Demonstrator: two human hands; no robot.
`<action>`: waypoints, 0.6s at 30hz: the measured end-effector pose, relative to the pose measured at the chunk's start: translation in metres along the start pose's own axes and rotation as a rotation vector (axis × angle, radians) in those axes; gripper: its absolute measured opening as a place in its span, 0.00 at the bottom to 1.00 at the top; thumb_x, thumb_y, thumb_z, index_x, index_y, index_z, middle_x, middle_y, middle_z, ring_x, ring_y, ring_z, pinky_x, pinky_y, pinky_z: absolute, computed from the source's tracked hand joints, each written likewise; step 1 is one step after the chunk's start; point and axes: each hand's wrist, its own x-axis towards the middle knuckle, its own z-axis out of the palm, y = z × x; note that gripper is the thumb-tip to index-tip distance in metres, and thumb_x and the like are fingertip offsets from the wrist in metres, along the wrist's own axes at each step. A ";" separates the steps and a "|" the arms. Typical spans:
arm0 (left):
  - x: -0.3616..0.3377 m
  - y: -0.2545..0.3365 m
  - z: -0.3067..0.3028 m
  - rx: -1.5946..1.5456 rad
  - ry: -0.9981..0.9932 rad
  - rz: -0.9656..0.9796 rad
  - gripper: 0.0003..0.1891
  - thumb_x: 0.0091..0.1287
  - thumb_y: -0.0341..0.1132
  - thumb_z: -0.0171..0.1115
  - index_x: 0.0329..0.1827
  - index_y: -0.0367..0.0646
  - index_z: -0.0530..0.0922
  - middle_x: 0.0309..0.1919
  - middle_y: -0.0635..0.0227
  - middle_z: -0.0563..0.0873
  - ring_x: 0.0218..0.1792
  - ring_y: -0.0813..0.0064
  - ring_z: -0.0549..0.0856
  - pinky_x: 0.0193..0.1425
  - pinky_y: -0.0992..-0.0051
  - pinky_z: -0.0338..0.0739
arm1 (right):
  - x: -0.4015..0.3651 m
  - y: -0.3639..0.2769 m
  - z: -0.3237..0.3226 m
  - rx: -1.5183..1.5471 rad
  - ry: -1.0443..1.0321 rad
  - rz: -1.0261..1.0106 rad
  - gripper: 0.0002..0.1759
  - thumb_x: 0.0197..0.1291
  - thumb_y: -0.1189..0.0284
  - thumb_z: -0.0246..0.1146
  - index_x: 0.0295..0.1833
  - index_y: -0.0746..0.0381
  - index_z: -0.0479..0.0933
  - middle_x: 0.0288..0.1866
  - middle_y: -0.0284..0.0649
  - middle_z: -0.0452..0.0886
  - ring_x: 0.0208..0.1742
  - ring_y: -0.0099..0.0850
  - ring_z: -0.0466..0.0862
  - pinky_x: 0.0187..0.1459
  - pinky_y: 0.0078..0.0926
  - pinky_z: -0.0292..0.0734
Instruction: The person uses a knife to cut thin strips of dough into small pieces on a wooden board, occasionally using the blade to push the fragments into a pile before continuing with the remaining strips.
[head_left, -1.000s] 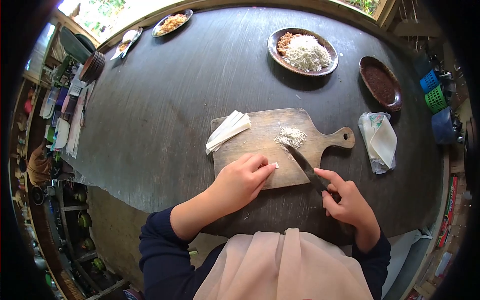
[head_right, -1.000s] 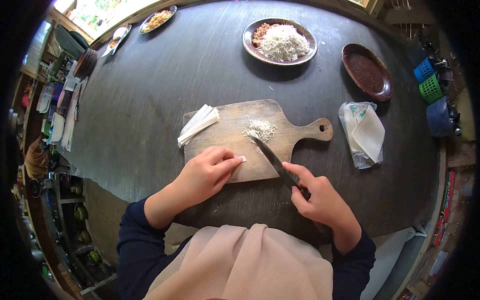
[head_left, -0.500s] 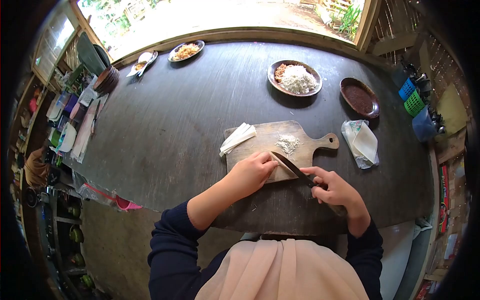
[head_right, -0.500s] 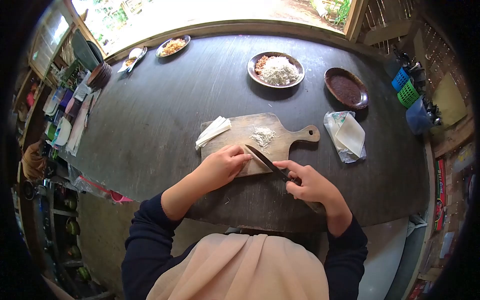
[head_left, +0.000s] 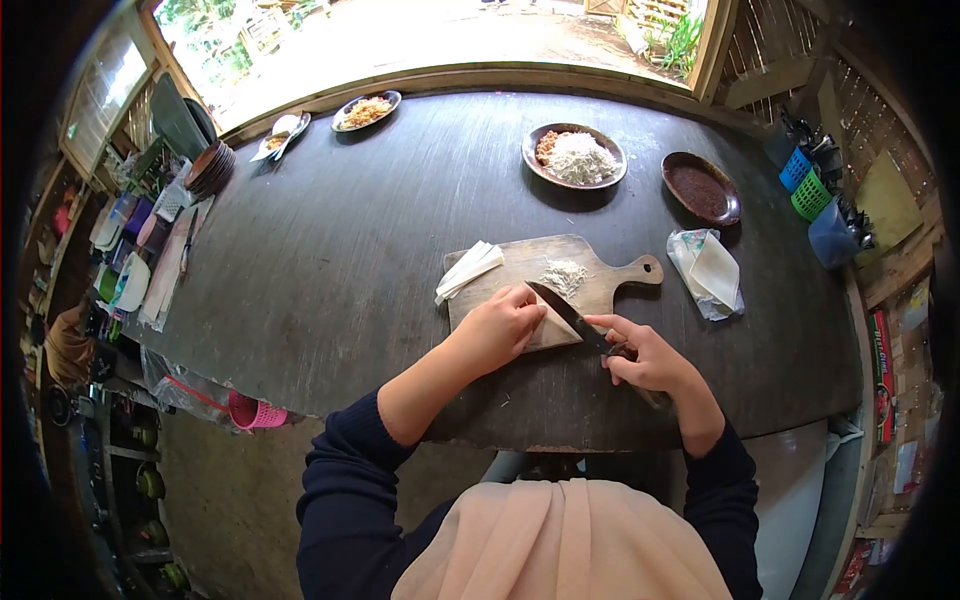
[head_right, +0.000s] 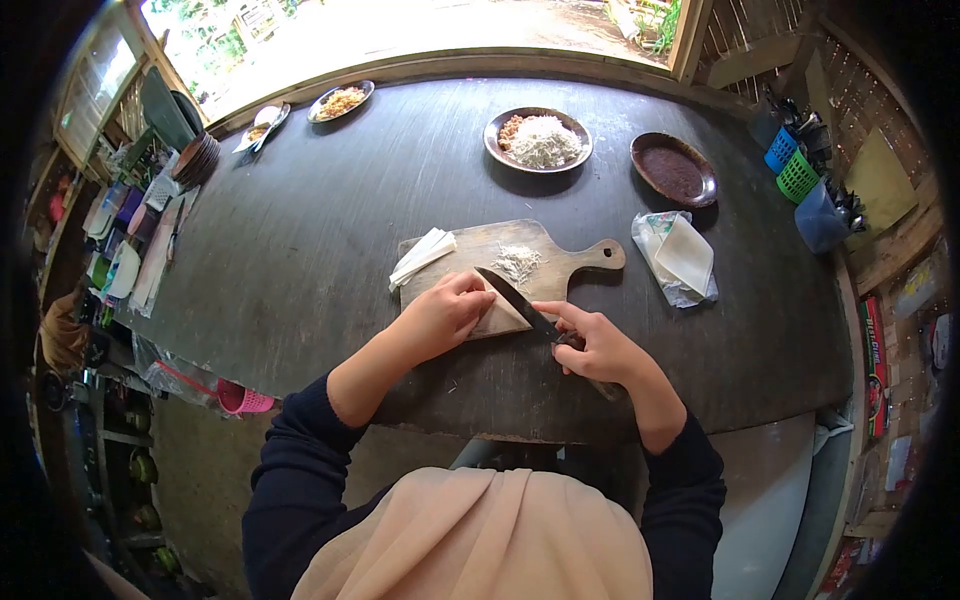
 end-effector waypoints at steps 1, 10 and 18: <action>0.000 -0.002 0.001 -0.009 0.023 0.019 0.14 0.61 0.22 0.63 0.51 0.38 0.82 0.47 0.59 0.81 0.50 0.56 0.81 0.56 0.63 0.77 | 0.001 0.001 0.000 -0.001 0.001 -0.003 0.37 0.54 0.80 0.56 0.74 0.59 0.68 0.35 0.37 0.80 0.31 0.22 0.80 0.37 0.21 0.78; 0.001 -0.004 0.003 -0.034 0.049 0.034 0.15 0.61 0.21 0.62 0.52 0.36 0.81 0.48 0.57 0.81 0.52 0.55 0.81 0.58 0.63 0.77 | 0.002 0.002 0.000 0.026 -0.051 -0.069 0.40 0.55 0.83 0.56 0.77 0.63 0.64 0.44 0.42 0.83 0.42 0.25 0.83 0.48 0.24 0.80; 0.000 -0.003 0.003 -0.038 0.002 -0.016 0.16 0.62 0.22 0.62 0.54 0.35 0.80 0.51 0.57 0.81 0.54 0.54 0.80 0.61 0.63 0.76 | -0.007 -0.014 0.019 -0.060 0.150 -0.015 0.34 0.61 0.77 0.62 0.75 0.63 0.68 0.40 0.40 0.82 0.35 0.20 0.80 0.41 0.22 0.78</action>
